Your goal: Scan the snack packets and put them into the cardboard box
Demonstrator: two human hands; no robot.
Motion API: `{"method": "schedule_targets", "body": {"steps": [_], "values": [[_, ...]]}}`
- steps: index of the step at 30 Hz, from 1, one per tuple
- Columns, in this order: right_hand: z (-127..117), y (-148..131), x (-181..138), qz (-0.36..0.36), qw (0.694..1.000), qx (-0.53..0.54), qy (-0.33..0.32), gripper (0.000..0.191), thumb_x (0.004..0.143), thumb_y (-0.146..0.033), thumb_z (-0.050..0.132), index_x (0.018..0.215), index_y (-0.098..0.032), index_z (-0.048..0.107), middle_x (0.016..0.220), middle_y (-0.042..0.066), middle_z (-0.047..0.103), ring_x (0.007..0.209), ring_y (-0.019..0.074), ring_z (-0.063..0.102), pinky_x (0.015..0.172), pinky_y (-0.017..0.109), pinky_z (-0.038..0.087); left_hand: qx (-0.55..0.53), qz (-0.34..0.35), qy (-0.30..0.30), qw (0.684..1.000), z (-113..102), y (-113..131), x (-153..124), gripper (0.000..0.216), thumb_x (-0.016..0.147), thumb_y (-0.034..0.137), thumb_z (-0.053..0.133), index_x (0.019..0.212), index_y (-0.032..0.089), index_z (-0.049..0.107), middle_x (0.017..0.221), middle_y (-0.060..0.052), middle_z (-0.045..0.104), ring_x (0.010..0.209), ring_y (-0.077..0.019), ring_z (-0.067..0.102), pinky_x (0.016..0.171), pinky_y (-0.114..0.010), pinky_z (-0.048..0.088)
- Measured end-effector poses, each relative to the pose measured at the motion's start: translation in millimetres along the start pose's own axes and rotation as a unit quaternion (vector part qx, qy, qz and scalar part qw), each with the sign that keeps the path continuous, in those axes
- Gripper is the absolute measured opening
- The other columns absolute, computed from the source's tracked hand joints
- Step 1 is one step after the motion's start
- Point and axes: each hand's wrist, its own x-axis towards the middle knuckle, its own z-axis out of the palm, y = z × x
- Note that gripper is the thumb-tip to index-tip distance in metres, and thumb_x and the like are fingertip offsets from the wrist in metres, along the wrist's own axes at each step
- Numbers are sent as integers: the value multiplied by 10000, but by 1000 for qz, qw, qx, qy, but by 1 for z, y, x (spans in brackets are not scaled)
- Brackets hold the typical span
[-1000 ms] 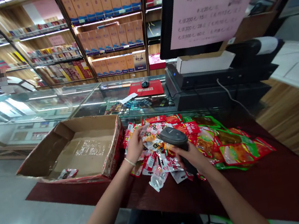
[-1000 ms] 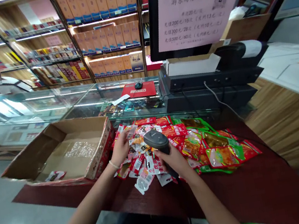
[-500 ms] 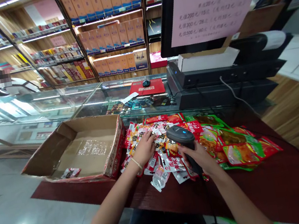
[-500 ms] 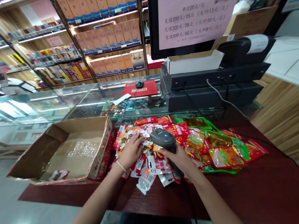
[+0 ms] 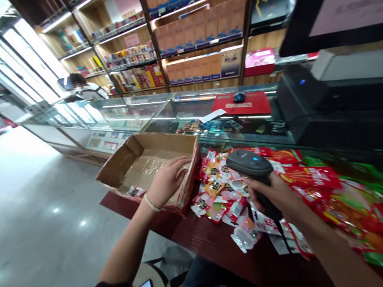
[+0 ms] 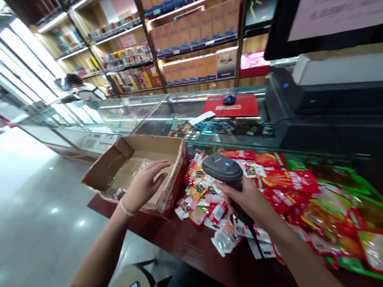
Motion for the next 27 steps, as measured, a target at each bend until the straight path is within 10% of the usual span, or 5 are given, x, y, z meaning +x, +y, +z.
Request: {"method": "schedule_targets", "body": {"steps": [11,20,27], "values": [[76,-16,80,34,988,-67,-133,438,659,-611,678,604,-219,493,410,-11,523,337,126,473,350,248,380,234,-151,50,959,-127,-120,-43,281,763,202,592,1023,238,692,1030,-54,676,932,-217,614,912,-308,446],[98,-11,128,100,971,-91,-198,403,639,-583,692,736,-228,528,428,-23,532,349,144,483,361,261,387,301,-267,-135,905,-139,-180,-18,322,617,321,758,908,201,689,846,-71,664,780,-228,617,728,-279,447],[101,-15,133,95,974,-77,-190,345,690,-535,654,743,-227,508,446,-39,507,368,115,465,381,241,376,316,-338,-264,846,-135,-218,-6,742,253,265,884,944,186,628,982,-81,619,703,-195,609,662,-266,457]]}}
